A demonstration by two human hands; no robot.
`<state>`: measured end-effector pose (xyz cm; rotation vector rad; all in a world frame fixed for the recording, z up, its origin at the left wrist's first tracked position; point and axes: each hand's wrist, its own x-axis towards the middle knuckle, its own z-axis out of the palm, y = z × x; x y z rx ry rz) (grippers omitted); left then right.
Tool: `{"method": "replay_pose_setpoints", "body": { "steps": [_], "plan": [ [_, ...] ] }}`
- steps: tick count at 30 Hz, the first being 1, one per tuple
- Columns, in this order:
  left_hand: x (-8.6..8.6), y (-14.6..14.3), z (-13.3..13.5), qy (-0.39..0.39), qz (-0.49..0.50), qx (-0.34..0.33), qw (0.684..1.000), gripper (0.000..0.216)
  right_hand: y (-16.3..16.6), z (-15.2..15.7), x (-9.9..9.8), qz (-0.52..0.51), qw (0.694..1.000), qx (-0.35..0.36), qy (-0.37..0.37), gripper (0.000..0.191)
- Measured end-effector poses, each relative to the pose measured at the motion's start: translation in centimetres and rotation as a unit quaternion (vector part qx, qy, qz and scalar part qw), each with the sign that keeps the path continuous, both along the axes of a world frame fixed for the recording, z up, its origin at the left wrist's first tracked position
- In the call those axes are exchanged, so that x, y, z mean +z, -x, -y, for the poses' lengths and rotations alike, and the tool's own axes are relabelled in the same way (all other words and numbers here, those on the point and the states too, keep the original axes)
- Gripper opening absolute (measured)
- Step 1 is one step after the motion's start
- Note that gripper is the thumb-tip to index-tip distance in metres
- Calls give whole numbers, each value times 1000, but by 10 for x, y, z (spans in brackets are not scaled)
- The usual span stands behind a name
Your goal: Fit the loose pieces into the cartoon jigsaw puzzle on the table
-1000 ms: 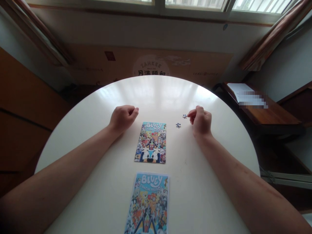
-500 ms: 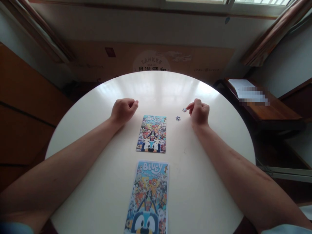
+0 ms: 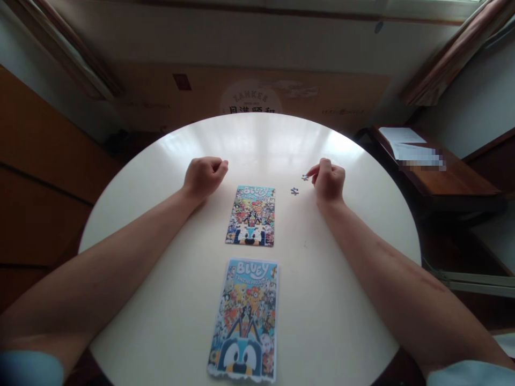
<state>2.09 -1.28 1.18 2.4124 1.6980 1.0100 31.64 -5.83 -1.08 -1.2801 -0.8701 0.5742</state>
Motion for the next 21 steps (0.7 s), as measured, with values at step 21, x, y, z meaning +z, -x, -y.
{"method": "replay_pose_setpoints", "body": {
  "steps": [21],
  "plan": [
    [-2, -2, -1, 15, 7, 13, 1000, 44, -3, -2, 0, 17, 1000, -1, -6, 53]
  ]
}}
